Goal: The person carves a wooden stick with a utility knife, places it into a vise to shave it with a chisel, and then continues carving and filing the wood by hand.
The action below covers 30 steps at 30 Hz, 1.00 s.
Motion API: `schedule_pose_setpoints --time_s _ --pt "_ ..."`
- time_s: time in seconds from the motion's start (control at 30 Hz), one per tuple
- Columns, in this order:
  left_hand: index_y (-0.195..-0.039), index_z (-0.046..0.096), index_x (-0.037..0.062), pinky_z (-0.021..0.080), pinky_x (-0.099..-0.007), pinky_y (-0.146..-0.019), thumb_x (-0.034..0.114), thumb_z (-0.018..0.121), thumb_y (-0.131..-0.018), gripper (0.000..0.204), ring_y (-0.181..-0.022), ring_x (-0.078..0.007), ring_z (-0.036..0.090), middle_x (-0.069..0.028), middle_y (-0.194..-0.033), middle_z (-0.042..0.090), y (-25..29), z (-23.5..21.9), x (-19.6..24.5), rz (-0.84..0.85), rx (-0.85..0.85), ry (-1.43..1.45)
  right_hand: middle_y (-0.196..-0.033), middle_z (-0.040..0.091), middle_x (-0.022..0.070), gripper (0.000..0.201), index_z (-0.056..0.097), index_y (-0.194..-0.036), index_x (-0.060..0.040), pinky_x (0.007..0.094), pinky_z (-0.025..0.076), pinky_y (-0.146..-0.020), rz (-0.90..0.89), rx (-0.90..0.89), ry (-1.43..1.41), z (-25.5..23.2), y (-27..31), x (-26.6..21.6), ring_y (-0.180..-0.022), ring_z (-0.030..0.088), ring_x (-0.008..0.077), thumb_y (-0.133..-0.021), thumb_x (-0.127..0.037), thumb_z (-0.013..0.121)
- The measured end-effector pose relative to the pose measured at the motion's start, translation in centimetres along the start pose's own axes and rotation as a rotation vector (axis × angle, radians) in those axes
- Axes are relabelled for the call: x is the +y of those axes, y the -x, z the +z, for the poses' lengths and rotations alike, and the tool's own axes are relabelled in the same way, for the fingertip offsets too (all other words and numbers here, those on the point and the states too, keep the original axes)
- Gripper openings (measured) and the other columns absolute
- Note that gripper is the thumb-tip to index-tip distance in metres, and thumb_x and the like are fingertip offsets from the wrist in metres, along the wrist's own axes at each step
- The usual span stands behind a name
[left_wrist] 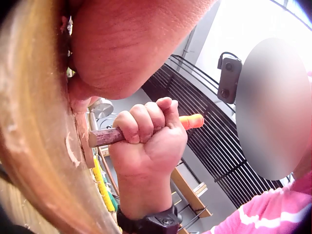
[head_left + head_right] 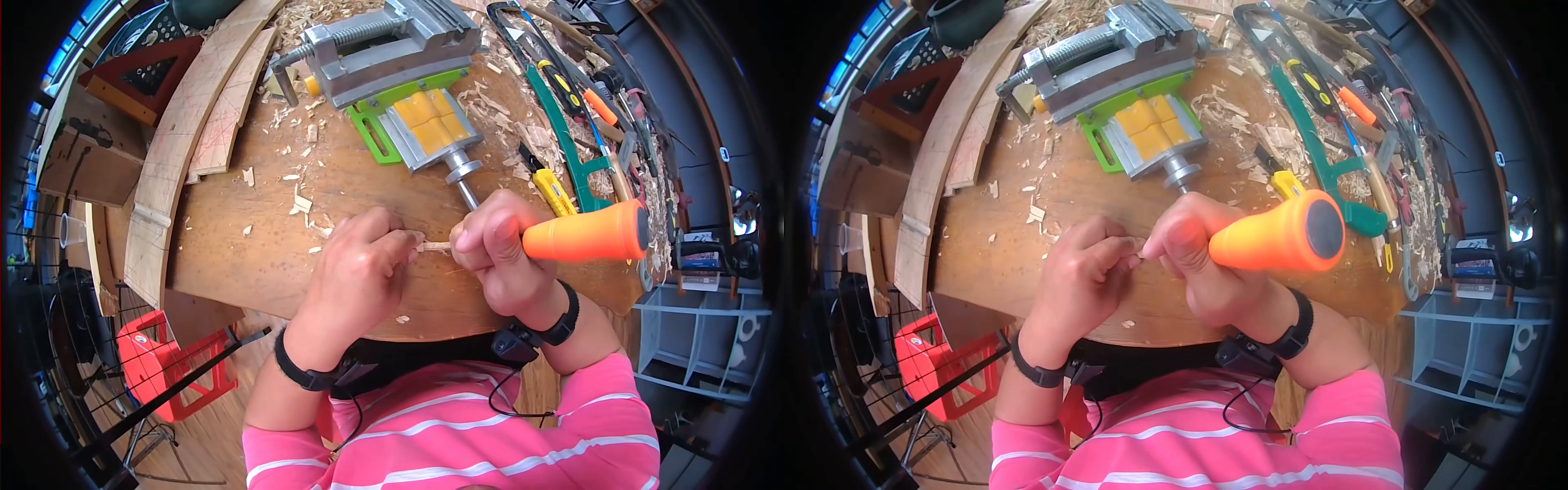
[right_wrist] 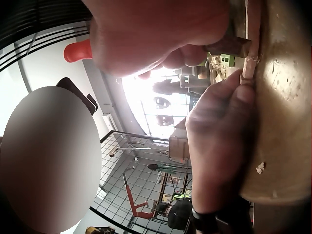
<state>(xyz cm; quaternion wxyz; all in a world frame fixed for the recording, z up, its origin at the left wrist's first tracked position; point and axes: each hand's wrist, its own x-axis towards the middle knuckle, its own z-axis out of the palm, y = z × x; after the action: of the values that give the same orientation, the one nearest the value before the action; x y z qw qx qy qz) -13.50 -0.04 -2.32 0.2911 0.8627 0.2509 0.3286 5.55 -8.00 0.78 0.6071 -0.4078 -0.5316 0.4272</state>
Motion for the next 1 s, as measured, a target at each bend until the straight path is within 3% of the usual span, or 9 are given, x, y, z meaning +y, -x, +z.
schedule_pose_setpoints --time_s 0.33,0.4,0.73,0.8,1.0 --pt "-0.086 0.071 0.0056 0.050 -0.0443 -0.073 -0.006 0.071 -0.074 0.016 -0.082 -0.0340 0.063 -0.0101 -0.087 0.062 0.0 0.1 0.0 -0.009 0.003 0.027 -0.076 0.062 0.0015 0.043 0.066 -0.094 -0.0036 0.0264 0.041 -0.057 0.066 -0.017 0.059 0.5 -0.5 0.5 -0.060 0.051 0.0076 -0.113 -0.040 0.052" --pt "-0.086 0.071 0.0054 0.050 -0.0443 -0.073 -0.006 0.070 -0.075 0.015 -0.082 -0.0340 0.063 -0.0103 -0.086 0.061 0.1 0.1 0.3 -0.019 0.009 0.020 -0.068 0.042 -0.0015 0.041 0.051 -0.094 -0.0066 0.0294 0.029 -0.052 -0.039 -0.021 0.106 1.1 0.0 0.7 -0.050 0.028 0.0080 -0.112 -0.044 0.051" --pt "-0.086 0.071 0.0052 0.050 -0.0444 -0.075 -0.004 0.069 -0.078 0.012 -0.083 -0.0347 0.063 -0.0112 -0.088 0.062 0.2 0.0 0.3 -0.010 0.009 -0.012 -0.067 0.046 -0.0019 0.044 0.056 -0.092 -0.0057 0.0276 0.031 -0.052 -0.044 -0.003 0.127 1.2 -0.1 0.6 -0.052 0.032 0.0071 -0.112 -0.046 0.052" --pt "-0.086 0.071 0.0052 0.050 -0.0446 -0.075 -0.003 0.068 -0.078 0.012 -0.083 -0.0350 0.063 -0.0114 -0.088 0.062 0.2 0.0 0.4 -0.010 0.006 -0.017 -0.067 0.050 -0.0017 0.047 0.060 -0.091 -0.0042 0.0265 0.030 -0.051 -0.055 -0.075 0.287 1.6 -1.3 -0.2 -0.052 0.036 0.0055 -0.112 -0.045 0.052" --pt "-0.085 0.071 0.0051 0.050 -0.0450 -0.076 -0.003 0.068 -0.077 0.012 -0.083 -0.0358 0.063 -0.0120 -0.087 0.061 0.2 -0.1 0.4 -0.018 0.005 -0.021 -0.069 0.054 -0.0005 0.048 0.062 -0.090 -0.0037 0.0259 0.032 -0.050 -0.069 -0.050 0.321 2.2 -1.6 0.1 -0.053 0.041 0.0054 -0.113 -0.043 0.050"
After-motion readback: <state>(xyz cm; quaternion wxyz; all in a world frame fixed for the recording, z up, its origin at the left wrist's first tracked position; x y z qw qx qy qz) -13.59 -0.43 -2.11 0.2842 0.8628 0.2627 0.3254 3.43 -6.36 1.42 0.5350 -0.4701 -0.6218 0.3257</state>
